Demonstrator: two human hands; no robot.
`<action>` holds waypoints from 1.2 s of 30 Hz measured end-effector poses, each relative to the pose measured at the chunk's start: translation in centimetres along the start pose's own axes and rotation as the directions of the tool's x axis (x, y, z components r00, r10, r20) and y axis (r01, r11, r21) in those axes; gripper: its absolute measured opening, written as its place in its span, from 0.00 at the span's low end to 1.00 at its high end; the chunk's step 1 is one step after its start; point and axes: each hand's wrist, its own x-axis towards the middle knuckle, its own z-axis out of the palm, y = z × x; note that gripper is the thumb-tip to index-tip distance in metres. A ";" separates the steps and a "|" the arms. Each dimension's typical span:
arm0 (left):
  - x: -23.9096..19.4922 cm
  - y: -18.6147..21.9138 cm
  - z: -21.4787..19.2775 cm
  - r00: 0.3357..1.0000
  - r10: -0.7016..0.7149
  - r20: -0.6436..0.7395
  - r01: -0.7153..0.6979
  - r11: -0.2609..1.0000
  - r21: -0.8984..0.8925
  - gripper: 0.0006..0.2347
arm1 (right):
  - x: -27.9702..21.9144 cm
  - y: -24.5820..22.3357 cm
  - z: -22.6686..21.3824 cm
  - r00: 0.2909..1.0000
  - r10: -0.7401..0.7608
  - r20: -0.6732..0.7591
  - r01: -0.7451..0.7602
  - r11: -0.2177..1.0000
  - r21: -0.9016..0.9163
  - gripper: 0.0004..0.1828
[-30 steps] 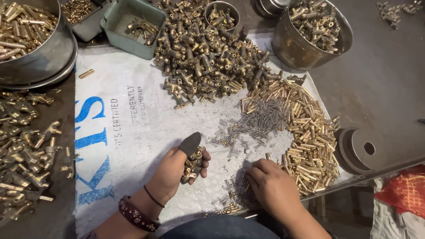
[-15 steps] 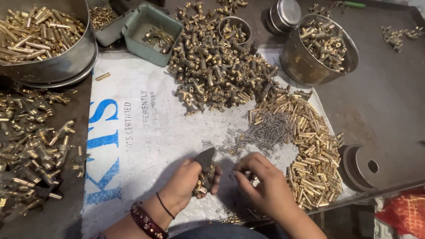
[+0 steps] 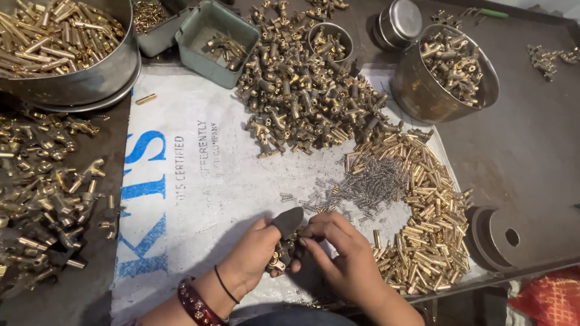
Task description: The person is manually assembling small brass metal components by inserting pins into them at a workbench.
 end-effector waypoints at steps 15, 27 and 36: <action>-0.6 0.8 0.8 0.999 -0.018 0.047 0.012 0.993 0.118 0.17 | 1.0 0.9 -0.7 0.917 0.337 0.215 -0.345 0.938 0.002 0.07; 1.3 -0.7 -1.9 0.946 0.290 0.144 -0.317 0.919 0.233 0.10 | 12.9 9.2 -0.7 0.916 0.263 -0.304 -0.373 0.837 -0.400 0.14; -1.5 3.6 1.6 0.957 0.291 0.013 -0.291 0.956 -0.032 0.11 | 8.1 6.2 -2.8 0.892 0.452 0.020 -0.388 0.743 0.545 0.10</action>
